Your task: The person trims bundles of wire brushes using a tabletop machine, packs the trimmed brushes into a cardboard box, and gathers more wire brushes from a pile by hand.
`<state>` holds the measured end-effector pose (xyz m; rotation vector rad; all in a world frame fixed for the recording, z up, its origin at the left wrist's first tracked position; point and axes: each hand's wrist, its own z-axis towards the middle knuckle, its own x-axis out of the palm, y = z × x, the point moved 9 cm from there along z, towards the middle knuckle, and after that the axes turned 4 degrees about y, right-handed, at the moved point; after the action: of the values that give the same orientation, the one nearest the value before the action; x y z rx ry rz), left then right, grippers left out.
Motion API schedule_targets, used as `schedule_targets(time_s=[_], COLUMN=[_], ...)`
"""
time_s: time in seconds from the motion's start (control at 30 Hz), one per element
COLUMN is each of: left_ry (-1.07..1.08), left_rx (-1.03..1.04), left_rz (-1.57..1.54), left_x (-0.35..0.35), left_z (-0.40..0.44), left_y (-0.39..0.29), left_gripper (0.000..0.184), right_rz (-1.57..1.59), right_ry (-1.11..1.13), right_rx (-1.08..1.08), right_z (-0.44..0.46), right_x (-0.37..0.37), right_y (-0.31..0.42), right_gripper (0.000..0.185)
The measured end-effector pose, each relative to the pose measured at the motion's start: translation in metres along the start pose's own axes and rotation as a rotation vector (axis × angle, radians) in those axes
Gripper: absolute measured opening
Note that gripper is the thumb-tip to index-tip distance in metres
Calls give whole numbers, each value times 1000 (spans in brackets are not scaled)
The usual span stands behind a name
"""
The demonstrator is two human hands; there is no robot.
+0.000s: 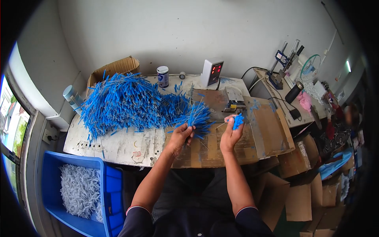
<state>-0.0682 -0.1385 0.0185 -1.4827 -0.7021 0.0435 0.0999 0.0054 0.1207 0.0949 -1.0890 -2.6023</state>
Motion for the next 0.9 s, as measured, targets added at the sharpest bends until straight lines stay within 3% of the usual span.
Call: schedule_targets(time_s=[0.03, 0.1, 0.23, 0.3, 0.43, 0.5, 0.57, 0.63, 0.7, 0.77, 0.9], left_ry=[-14, -29, -25, -26, 24, 50, 113, 114, 112, 70, 77], left_rx=[-4, -11, 8, 2, -62, -95, -93, -101, -105, -106, -97], left_rz=[-15, -28, -26, -18, 63, 116, 183, 189, 193, 185, 169], left_x=[-1, -3, -5, -4, 2, 6, 12, 13, 12, 11, 7], left_z=[0, 0, 1, -2, -4, -7, -8, -7, -8, -10, -6], left_y=[1, 3, 0, 1, 3, 5, 2, 3, 1, -6, -3], left_gripper=[17, 15, 18, 18, 19, 19, 16, 14, 11, 11, 12], right_rz=[1, 6, -178, -209, -195, -324, -385, -642, -627, -631, -539], right_ry=[6, 258, 401, 248, 280, 412, 481, 660, 703, 926, 974], right_rx=[0, 257, 268, 74, 174, -313, -410, -598, -600, -500, -343], right_z=[-14, -49, -81, -62, -30, -14, -6, -14, -16, -22, -19], right_x=[0, 20, 25, 17, 16, 36, 48, 69, 69, 77, 75], right_y=[-1, -31, -82, -44, -2, 48, 60, 64, 52, 31, 26], right_gripper=[14, 18, 18, 15, 17, 25, 32, 31, 32, 38, 51])
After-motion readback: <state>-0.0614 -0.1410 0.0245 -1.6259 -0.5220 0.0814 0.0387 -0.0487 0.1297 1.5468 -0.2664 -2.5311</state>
